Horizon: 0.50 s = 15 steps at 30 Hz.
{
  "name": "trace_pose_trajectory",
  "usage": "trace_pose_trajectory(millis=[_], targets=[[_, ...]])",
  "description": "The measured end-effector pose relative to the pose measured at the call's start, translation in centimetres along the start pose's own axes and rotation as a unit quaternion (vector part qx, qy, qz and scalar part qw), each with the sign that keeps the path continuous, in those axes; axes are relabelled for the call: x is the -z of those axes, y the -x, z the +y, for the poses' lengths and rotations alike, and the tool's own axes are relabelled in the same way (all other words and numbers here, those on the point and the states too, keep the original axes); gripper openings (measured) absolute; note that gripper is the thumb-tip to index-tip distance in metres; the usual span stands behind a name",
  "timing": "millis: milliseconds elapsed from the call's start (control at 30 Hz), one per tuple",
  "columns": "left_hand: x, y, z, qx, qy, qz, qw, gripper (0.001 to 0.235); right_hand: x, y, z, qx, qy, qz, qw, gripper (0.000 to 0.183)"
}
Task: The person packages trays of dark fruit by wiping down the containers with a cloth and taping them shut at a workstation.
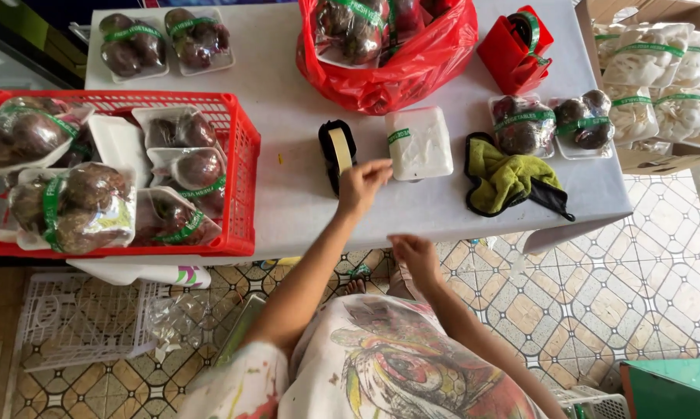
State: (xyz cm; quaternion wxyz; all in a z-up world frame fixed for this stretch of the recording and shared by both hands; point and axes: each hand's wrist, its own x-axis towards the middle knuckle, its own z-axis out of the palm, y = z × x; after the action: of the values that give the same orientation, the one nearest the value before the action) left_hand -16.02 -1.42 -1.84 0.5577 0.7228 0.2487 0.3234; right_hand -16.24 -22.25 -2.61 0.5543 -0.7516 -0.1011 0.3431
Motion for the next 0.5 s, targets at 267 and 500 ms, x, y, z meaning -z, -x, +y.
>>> trace_pose_trajectory(millis=[267,500], targets=[[-1.8,-12.7,-0.9,-0.017,-0.038,-0.052,0.998,0.011,0.6,-10.7,-3.3,0.006,-0.157,0.032,0.987,0.033],[-4.2,-15.1,-1.7,-0.017,-0.095,-0.028,0.995,0.012,-0.3,-14.6,-2.8,0.02,-0.184,0.094,0.978,0.036]])
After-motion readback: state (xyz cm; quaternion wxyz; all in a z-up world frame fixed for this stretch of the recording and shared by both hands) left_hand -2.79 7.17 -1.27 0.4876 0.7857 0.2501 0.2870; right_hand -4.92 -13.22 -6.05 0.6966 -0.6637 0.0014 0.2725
